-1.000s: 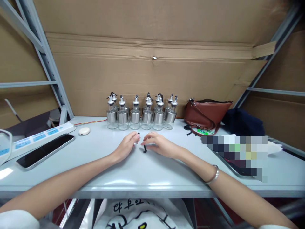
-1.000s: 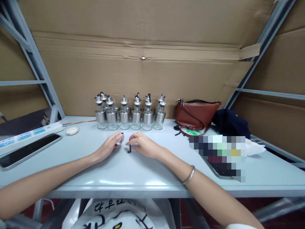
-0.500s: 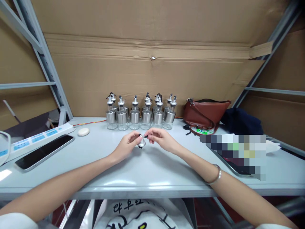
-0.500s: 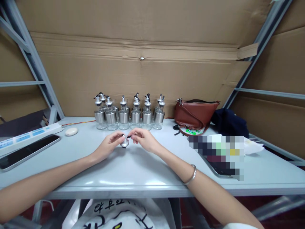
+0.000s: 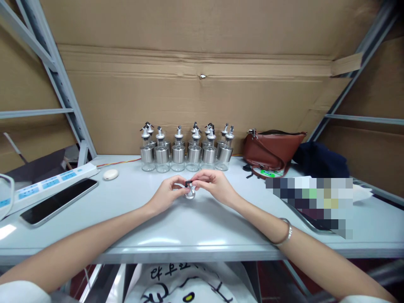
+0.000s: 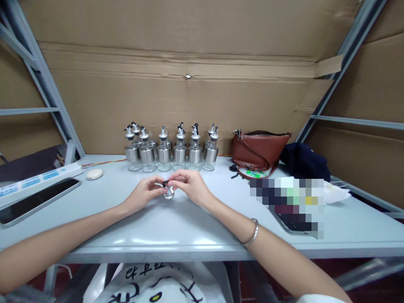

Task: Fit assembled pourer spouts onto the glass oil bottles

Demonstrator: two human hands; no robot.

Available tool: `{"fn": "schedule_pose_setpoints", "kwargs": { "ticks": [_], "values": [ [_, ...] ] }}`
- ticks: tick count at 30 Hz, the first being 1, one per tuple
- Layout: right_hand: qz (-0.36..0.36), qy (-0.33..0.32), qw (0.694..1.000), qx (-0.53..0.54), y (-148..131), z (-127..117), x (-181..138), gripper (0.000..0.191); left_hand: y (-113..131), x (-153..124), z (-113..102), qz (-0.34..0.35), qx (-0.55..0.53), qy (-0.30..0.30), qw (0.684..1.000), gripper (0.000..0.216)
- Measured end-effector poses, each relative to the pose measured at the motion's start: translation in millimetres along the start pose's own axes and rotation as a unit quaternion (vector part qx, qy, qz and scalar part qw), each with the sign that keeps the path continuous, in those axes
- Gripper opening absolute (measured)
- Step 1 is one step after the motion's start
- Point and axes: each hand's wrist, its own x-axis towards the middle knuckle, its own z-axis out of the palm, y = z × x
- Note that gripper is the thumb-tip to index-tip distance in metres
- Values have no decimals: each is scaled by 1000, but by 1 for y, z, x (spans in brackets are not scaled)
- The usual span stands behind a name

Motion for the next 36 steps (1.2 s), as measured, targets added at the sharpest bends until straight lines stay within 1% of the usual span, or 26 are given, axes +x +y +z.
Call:
{"fn": "schedule_pose_setpoints", "kwargs": {
  "ticks": [7,12,16,23,28,36],
  "values": [
    [-17,-27,996,-81,3,-2,-1,22,-4,3,0,14,-1,25,1000,33],
    [-32,-13,992,-119,3,-1,-1,15,-1,2,-1,34,2,25,999,34],
    [-28,-23,992,-120,4,-1,-2,20,0,0,-1,36,7,13,999,36],
    [-82,-30,974,-209,5,-4,-2,28,-2,0,-2,40,15,8,999,27],
    [-74,-38,976,-199,7,-5,-2,27,-1,0,-1,43,5,15,999,33],
    [-70,-44,976,-199,13,-6,2,28,-5,2,-1,51,15,3,999,20]
  ]
}}
